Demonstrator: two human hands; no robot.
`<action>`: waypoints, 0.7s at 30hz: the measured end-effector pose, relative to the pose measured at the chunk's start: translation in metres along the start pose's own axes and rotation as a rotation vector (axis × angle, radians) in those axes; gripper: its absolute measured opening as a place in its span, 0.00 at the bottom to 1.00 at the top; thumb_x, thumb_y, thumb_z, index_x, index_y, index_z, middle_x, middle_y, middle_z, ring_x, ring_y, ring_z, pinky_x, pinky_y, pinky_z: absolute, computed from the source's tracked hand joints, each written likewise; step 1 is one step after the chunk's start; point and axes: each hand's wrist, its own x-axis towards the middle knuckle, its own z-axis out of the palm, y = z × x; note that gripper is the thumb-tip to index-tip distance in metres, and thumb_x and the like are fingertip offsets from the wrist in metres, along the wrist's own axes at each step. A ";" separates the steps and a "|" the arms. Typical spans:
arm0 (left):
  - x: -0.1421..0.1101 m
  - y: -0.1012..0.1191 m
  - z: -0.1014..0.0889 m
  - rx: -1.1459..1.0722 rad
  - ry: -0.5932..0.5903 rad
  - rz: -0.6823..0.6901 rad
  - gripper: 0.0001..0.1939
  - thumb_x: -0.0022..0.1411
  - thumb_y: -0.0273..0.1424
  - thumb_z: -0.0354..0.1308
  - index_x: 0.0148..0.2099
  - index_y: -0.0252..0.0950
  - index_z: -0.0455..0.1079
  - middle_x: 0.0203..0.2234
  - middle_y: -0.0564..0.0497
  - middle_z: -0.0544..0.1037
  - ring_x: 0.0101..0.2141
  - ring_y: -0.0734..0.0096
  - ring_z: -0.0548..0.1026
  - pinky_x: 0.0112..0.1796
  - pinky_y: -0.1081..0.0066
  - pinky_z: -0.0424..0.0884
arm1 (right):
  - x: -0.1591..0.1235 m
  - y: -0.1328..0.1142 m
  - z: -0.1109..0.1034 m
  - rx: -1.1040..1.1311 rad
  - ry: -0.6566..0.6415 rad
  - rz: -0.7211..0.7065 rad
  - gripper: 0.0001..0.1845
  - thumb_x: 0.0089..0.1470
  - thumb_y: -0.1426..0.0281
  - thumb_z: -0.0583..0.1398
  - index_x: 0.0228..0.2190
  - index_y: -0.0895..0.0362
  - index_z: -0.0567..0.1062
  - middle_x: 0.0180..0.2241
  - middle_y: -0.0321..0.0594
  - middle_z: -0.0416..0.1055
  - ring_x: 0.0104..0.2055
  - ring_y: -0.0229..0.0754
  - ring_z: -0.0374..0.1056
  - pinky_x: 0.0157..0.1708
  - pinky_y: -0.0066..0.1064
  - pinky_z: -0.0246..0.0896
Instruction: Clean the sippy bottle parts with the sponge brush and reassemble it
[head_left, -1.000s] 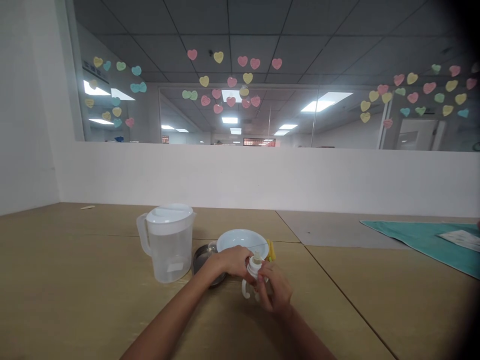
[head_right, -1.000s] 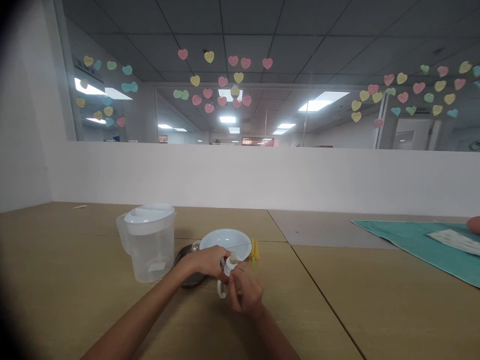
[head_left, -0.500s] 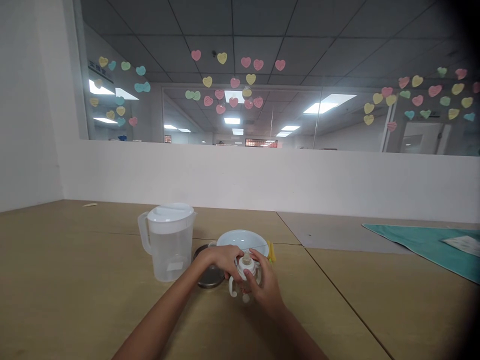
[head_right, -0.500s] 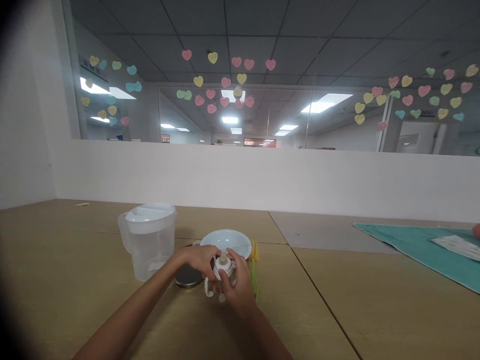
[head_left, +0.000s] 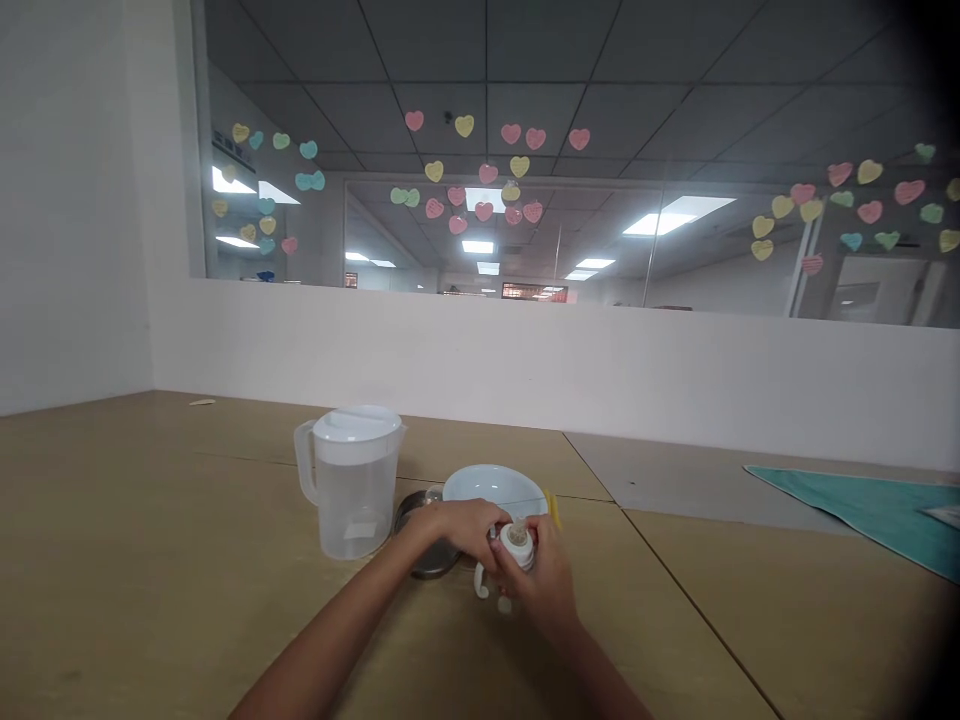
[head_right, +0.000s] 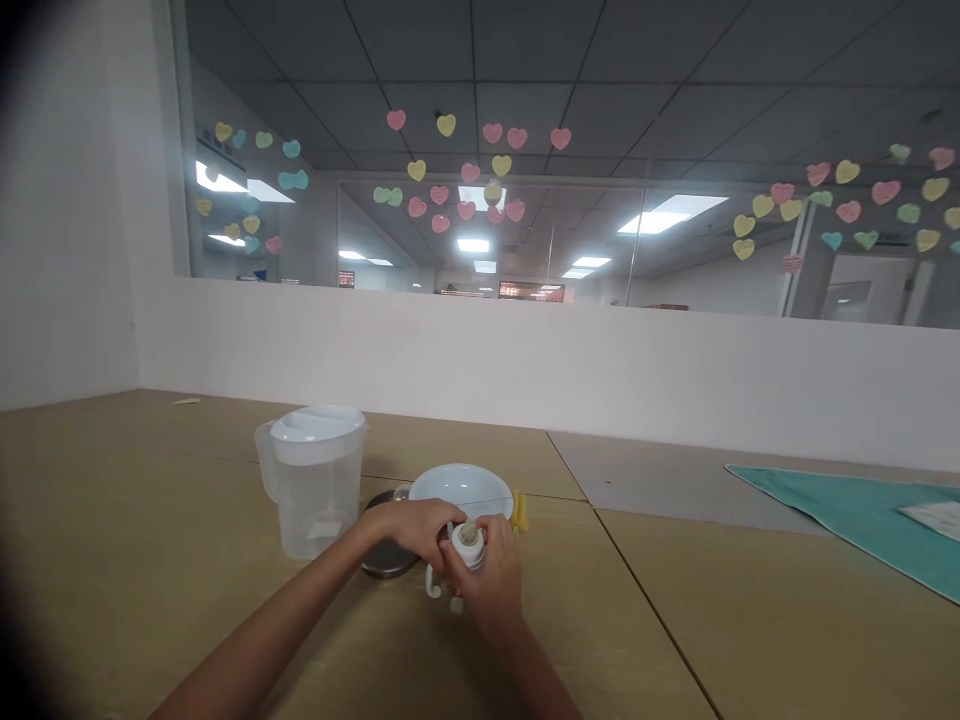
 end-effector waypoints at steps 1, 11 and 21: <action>0.000 0.000 0.000 -0.009 -0.003 0.010 0.22 0.40 0.35 0.63 0.40 0.36 0.67 0.30 0.56 0.73 0.29 0.74 0.70 0.27 0.77 0.63 | 0.000 0.001 -0.002 0.022 -0.020 -0.021 0.17 0.47 0.56 0.60 0.33 0.54 0.64 0.30 0.37 0.65 0.32 0.42 0.64 0.32 0.34 0.61; 0.000 -0.006 -0.001 -0.058 -0.033 0.010 0.23 0.39 0.36 0.65 0.41 0.35 0.68 0.28 0.56 0.73 0.28 0.73 0.69 0.28 0.77 0.63 | 0.002 0.002 -0.006 0.092 -0.085 -0.123 0.12 0.52 0.61 0.57 0.35 0.56 0.67 0.33 0.39 0.66 0.35 0.42 0.65 0.34 0.33 0.62; 0.002 0.001 -0.001 0.005 -0.091 0.073 0.20 0.40 0.31 0.64 0.39 0.36 0.68 0.32 0.56 0.75 0.32 0.70 0.72 0.33 0.74 0.67 | 0.000 -0.001 -0.001 0.008 -0.059 0.051 0.16 0.47 0.57 0.59 0.32 0.54 0.64 0.29 0.36 0.68 0.30 0.41 0.67 0.28 0.30 0.61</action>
